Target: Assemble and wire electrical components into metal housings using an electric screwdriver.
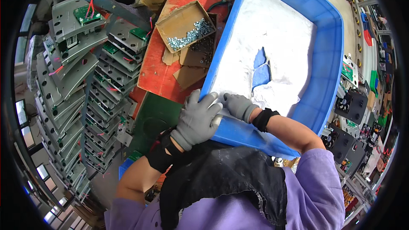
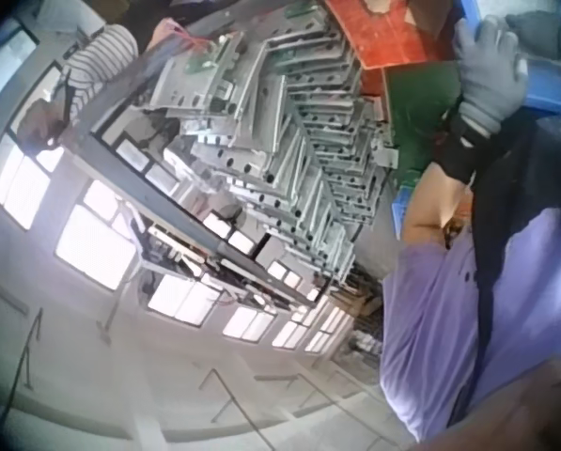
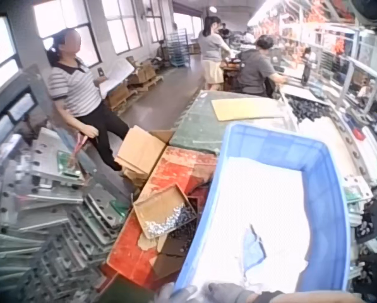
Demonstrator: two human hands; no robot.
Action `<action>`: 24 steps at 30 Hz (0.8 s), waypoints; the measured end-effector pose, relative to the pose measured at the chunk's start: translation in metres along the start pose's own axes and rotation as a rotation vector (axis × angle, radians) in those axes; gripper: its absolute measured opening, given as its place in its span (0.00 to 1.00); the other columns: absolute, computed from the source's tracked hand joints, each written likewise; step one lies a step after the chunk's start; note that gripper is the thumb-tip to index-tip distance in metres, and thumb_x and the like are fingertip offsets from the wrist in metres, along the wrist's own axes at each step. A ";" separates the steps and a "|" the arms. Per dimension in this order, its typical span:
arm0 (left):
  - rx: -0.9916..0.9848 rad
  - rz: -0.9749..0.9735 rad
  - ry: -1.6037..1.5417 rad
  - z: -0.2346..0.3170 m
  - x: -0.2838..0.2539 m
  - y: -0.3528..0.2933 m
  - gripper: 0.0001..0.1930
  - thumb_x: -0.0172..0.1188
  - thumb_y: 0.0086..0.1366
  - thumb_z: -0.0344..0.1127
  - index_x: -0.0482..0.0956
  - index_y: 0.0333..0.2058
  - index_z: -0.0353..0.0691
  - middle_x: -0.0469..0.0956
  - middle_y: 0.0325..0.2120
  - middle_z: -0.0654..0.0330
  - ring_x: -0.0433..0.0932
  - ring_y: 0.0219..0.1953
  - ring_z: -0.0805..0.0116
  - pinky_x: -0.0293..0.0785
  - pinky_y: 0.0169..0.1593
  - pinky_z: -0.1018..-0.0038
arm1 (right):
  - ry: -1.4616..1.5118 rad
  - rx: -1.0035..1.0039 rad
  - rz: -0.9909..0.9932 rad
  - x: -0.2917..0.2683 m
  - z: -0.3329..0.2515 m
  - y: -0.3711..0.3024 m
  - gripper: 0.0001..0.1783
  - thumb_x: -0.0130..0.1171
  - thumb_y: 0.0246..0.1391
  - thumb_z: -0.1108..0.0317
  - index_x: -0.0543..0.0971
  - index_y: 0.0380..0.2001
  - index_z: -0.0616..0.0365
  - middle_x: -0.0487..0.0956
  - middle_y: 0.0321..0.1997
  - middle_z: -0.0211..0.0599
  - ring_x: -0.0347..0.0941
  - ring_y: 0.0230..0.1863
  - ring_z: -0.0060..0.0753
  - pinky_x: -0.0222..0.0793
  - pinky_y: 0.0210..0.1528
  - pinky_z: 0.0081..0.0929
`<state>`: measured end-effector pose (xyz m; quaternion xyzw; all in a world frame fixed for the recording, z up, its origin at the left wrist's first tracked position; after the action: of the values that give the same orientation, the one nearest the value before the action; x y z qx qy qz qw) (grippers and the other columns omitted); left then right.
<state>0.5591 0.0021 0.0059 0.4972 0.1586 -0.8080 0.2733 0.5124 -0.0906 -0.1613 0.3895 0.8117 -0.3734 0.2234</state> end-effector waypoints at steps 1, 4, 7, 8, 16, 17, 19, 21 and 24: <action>-0.004 0.001 -0.010 0.000 0.000 0.000 0.14 0.61 0.49 0.37 0.78 0.36 0.44 0.72 0.46 0.59 0.66 0.44 0.52 0.69 0.47 0.62 | 0.027 0.100 -0.006 0.002 0.004 0.001 0.15 0.45 0.58 0.62 0.76 0.41 0.59 0.74 0.45 0.50 0.75 0.42 0.53 0.71 0.45 0.42; -0.006 0.026 -0.017 0.001 -0.003 -0.001 0.13 0.62 0.49 0.37 0.78 0.36 0.44 0.72 0.46 0.59 0.66 0.45 0.52 0.69 0.48 0.62 | 0.027 0.225 0.028 -0.003 0.003 0.002 0.14 0.47 0.57 0.63 0.77 0.39 0.60 0.76 0.41 0.49 0.76 0.41 0.53 0.72 0.44 0.42; -0.013 0.040 -0.023 0.002 -0.004 -0.002 0.13 0.61 0.50 0.37 0.78 0.36 0.45 0.73 0.46 0.60 0.66 0.45 0.53 0.69 0.48 0.63 | -0.147 0.105 -0.004 -0.009 -0.003 0.002 0.11 0.50 0.53 0.67 0.78 0.36 0.59 0.75 0.43 0.50 0.77 0.40 0.51 0.73 0.44 0.41; -0.025 0.020 -0.034 0.001 -0.003 -0.003 0.12 0.61 0.50 0.37 0.78 0.35 0.45 0.73 0.46 0.60 0.66 0.45 0.53 0.69 0.48 0.62 | -0.150 0.086 0.004 -0.011 0.000 0.002 0.11 0.50 0.53 0.67 0.78 0.36 0.59 0.75 0.43 0.50 0.77 0.40 0.51 0.73 0.44 0.41; -0.038 0.019 -0.031 0.002 -0.002 -0.005 0.12 0.61 0.50 0.37 0.78 0.35 0.46 0.72 0.46 0.60 0.66 0.46 0.54 0.68 0.50 0.62 | 0.073 0.277 0.369 -0.097 0.062 -0.031 0.04 0.54 0.46 0.74 0.77 0.28 0.60 0.79 0.32 0.47 0.77 0.34 0.48 0.71 0.37 0.37; -0.041 0.010 -0.034 0.001 -0.001 -0.005 0.12 0.61 0.50 0.37 0.78 0.35 0.46 0.73 0.46 0.61 0.66 0.46 0.54 0.67 0.50 0.62 | 0.290 0.231 0.490 -0.120 0.060 -0.036 0.04 0.55 0.46 0.75 0.77 0.28 0.60 0.78 0.29 0.45 0.76 0.32 0.42 0.71 0.36 0.33; -0.044 0.014 -0.035 0.002 -0.002 -0.005 0.12 0.61 0.50 0.37 0.78 0.35 0.46 0.73 0.46 0.61 0.66 0.46 0.54 0.67 0.50 0.62 | 0.585 0.216 0.634 -0.164 0.050 -0.042 0.03 0.57 0.46 0.75 0.76 0.27 0.60 0.77 0.25 0.41 0.74 0.29 0.33 0.69 0.34 0.28; -0.043 0.017 -0.032 0.002 -0.003 -0.004 0.12 0.61 0.50 0.37 0.78 0.35 0.46 0.73 0.46 0.61 0.66 0.46 0.54 0.67 0.51 0.62 | 0.600 0.068 0.766 -0.212 0.016 -0.032 0.02 0.57 0.46 0.74 0.75 0.26 0.60 0.75 0.27 0.39 0.73 0.29 0.30 0.69 0.34 0.26; -0.042 0.014 -0.016 0.002 -0.004 -0.005 0.12 0.61 0.50 0.37 0.78 0.36 0.46 0.73 0.46 0.61 0.66 0.46 0.55 0.67 0.50 0.62 | 0.370 -0.252 0.903 -0.269 -0.055 -0.006 0.05 0.58 0.49 0.70 0.75 0.30 0.59 0.74 0.30 0.38 0.73 0.31 0.35 0.69 0.35 0.28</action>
<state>0.5559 0.0058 0.0101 0.4861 0.1700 -0.8064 0.2907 0.6643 -0.1757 0.0509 0.7315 0.6270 -0.0635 0.2601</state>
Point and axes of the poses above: each hand's wrist, its own y-axis towards the middle knuckle, its own x-axis out of the palm, z = x × y, the point moved 7 cm from there along y, towards the middle knuckle
